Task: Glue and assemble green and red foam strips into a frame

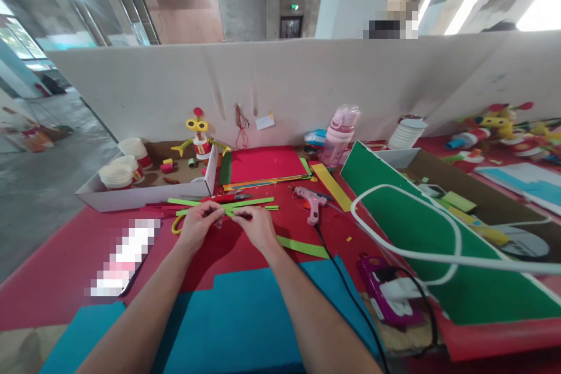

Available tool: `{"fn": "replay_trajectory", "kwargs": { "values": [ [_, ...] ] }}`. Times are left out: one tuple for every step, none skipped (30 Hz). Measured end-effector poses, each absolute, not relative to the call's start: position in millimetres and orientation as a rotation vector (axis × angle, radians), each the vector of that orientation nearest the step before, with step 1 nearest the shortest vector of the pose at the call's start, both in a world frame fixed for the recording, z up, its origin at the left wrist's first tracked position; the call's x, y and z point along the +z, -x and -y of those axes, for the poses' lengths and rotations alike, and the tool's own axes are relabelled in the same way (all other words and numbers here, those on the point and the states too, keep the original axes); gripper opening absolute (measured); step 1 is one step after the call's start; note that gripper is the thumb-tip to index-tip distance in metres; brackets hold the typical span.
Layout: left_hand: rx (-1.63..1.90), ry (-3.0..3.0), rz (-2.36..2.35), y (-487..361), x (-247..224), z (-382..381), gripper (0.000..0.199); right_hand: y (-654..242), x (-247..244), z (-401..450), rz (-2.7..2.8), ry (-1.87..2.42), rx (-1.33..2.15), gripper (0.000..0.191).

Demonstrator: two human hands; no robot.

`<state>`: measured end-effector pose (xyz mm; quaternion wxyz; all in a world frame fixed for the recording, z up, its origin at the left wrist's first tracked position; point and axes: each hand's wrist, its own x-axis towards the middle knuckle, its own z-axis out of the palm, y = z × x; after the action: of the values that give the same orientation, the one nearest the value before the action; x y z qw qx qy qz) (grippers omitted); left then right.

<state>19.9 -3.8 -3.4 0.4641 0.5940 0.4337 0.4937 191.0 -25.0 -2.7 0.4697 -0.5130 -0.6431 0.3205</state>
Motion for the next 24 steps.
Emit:
{"fn": "replay_trajectory", "kwargs": {
  "values": [
    [1.212, -1.462, -1.062, -19.9, -3.6, 3.6, 0.016, -191.2, -3.5, 24.9, 1.578, 1.253, 0.784, 0.009],
    [1.211, -1.464, -1.058, -19.7, -3.8, 3.5, 0.016, -191.4, -4.3, 24.7, 1.579, 1.249, 0.783, 0.009],
    [1.211, -1.464, -1.055, -19.6, -4.1, 3.3, 0.016, -191.8, -5.0, 24.5, 1.580, 1.245, 0.782, 0.009],
    [1.212, -1.463, -1.054, -19.5, -4.4, 3.1, 0.016, -192.1, -5.5, 24.3, 1.582, 1.242, 0.781, 0.009],
    [1.211, -1.462, -1.053, -19.5, -4.7, 2.9, 0.017, -192.4, -5.8, 24.3, 1.585, 1.240, 0.780, 0.009],
    [1.210, -1.459, -1.053, -19.4, -4.9, 2.8, 0.017, -192.7, -5.9, 24.3, 1.590, 1.238, 0.779, 0.009],
    [1.210, -1.456, -1.052, -19.3, -5.0, 2.8, 0.017, -192.9, -5.8, 24.3, 1.595, 1.237, 0.779, 0.009],
    [1.209, -1.454, -1.051, -19.2, -4.9, 2.8, 0.017, -193.1, -5.6, 24.4, 1.598, 1.236, 0.781, 0.009],
    [1.208, -1.454, -1.047, -19.1, -4.7, 2.9, 0.017, -193.3, -5.5, 24.5, 1.599, 1.235, 0.785, 0.009],
    [1.207, -1.453, -1.045, -18.9, -4.3, 3.0, 0.017, -193.4, -5.4, 24.6, 1.600, 1.235, 0.789, 0.010],
    [1.207, -1.453, -1.043, -18.8, -3.9, 3.1, 0.017, -193.5, -5.5, 24.6, 1.600, 1.236, 0.792, 0.010],
    [1.208, -1.450, -1.044, -18.7, -3.4, 3.2, 0.017, -193.6, -5.7, 24.5, 1.601, 1.235, 0.795, 0.010],
    [1.210, -1.444, -1.046, -18.9, -2.9, 3.4, 0.018, -193.7, -6.1, 24.2, 1.600, 1.234, 0.802, 0.010],
    [1.214, -1.433, -1.049, -19.4, -2.7, 3.6, 0.018, -193.8, -6.6, 23.9, 1.596, 1.233, 0.812, 0.011],
    [1.222, -1.412, -1.051, -20.5, -2.6, 3.9, 0.019, -194.0, -7.1, 23.5, 1.589, 1.230, 0.827, 0.011],
    [1.228, -1.385, -1.053, -22.1, -2.7, 4.4, 0.019, -194.1, -7.7, 23.0, 1.579, 1.225, 0.848, 0.012],
    [1.228, -1.360, -1.052, -24.4, -3.1, 5.1, 0.020, -194.2, -8.3, 22.6, 1.566, 1.220, 0.872, 0.013],
    [1.221, -1.339, -1.051, -27.2, -3.8, 6.0, 0.020, -194.3, -8.7, 22.2, 1.551, 1.214, 0.897, 0.014],
    [1.209, -1.322, -1.050, -30.3, -4.6, 6.9, 0.021, -194.4, -9.0, 21.9, 1.537, 1.207, 0.922, 0.015],
    [1.193, -1.312, -1.049, -33.4, -5.4, 7.9, 0.021, -194.4, -9.1, 21.6, 1.525, 1.198, 0.944, 0.016],
    [1.184, -1.301, -1.052, -36.3, -6.1, 8.8, 0.022, -194.4, -9.0, 21.5, 1.515, 1.190, 0.962, 0.016],
    [1.182, -1.287, -1.055, -38.5, -6.8, 9.4, 0.023, -194.3, -8.9, 21.4, 1.509, 1.185, 0.973, 0.016],
    [1.188, -1.271, -1.057, -39.8, -7.1, 9.6, 0.024, -194.0, -8.7, 21.4, 1.510, 1.181, 0.979, 0.016],
    [1.197, -1.254, -1.060, -40.1, -7.2, 9.3, 0.025, -193.7, -8.4, 21.5, 1.513, 1.180, 0.980, 0.016]
  ]
}}
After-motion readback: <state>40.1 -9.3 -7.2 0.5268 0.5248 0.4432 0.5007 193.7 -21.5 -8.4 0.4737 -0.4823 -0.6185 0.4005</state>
